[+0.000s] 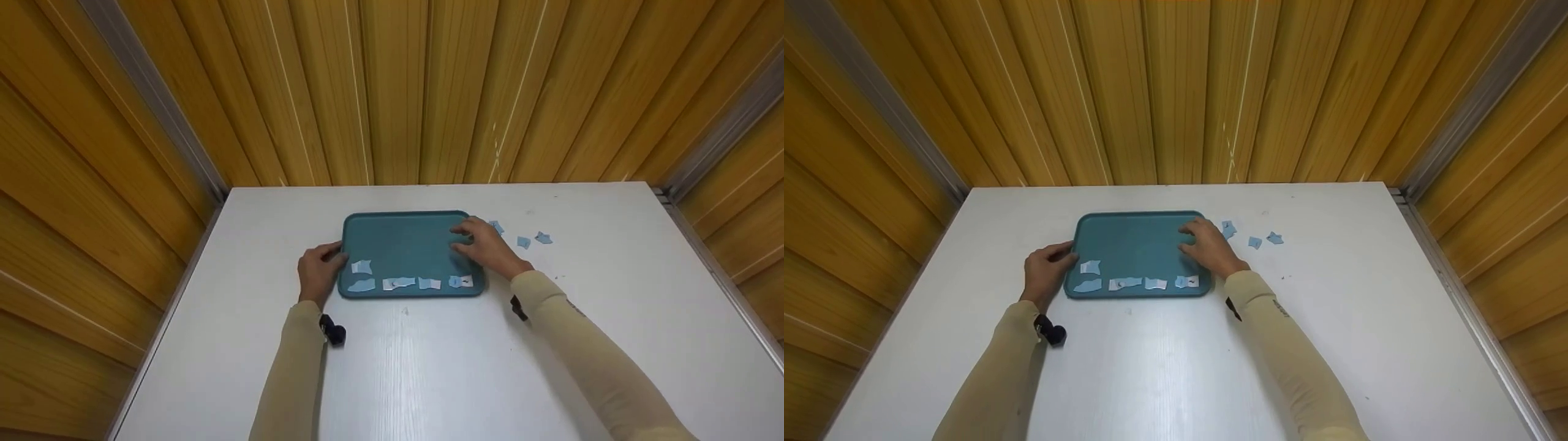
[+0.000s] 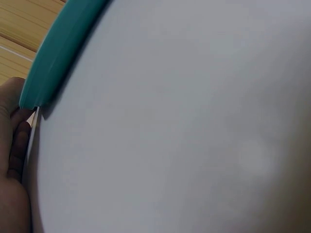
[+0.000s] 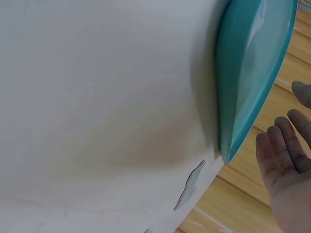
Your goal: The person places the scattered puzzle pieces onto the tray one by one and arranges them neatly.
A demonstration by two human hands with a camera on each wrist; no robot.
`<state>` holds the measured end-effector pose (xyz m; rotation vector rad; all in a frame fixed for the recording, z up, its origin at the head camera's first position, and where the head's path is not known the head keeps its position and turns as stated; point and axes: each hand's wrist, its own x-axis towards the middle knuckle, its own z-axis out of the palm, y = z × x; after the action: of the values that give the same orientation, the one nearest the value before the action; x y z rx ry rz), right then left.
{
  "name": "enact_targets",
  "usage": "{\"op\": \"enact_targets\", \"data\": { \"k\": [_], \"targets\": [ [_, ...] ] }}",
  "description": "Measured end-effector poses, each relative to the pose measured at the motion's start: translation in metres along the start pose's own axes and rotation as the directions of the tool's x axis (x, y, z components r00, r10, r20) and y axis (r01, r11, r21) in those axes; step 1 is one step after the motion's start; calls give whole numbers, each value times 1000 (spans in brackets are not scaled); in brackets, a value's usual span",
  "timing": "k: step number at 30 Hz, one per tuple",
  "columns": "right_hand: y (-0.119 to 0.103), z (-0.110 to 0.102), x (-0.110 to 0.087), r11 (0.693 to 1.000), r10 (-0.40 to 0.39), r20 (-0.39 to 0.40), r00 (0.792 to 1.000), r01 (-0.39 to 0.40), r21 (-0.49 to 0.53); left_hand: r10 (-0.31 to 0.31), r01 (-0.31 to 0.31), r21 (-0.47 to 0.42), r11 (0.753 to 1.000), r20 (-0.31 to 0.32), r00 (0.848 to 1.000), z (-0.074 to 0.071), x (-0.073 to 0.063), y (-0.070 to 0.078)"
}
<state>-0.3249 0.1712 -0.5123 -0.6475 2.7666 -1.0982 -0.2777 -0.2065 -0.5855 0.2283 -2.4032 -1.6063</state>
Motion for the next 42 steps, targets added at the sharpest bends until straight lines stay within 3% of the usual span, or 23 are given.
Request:
{"op": "enact_targets", "data": {
  "k": [9,21,42],
  "targets": [
    [22,-18,-7,998,70,-46,996,-70,8,-8,8,13,1000,5,1000,-1,-1,2],
    [51,-38,-20,996,83,-90,992,-86,-28,-21,21,6,1000,6,1000,1,0,1],
    [80,-64,-37,980,200,-84,976,-200,11,-1,1,19,1000,-3,1000,1,0,3]
  ]
}}
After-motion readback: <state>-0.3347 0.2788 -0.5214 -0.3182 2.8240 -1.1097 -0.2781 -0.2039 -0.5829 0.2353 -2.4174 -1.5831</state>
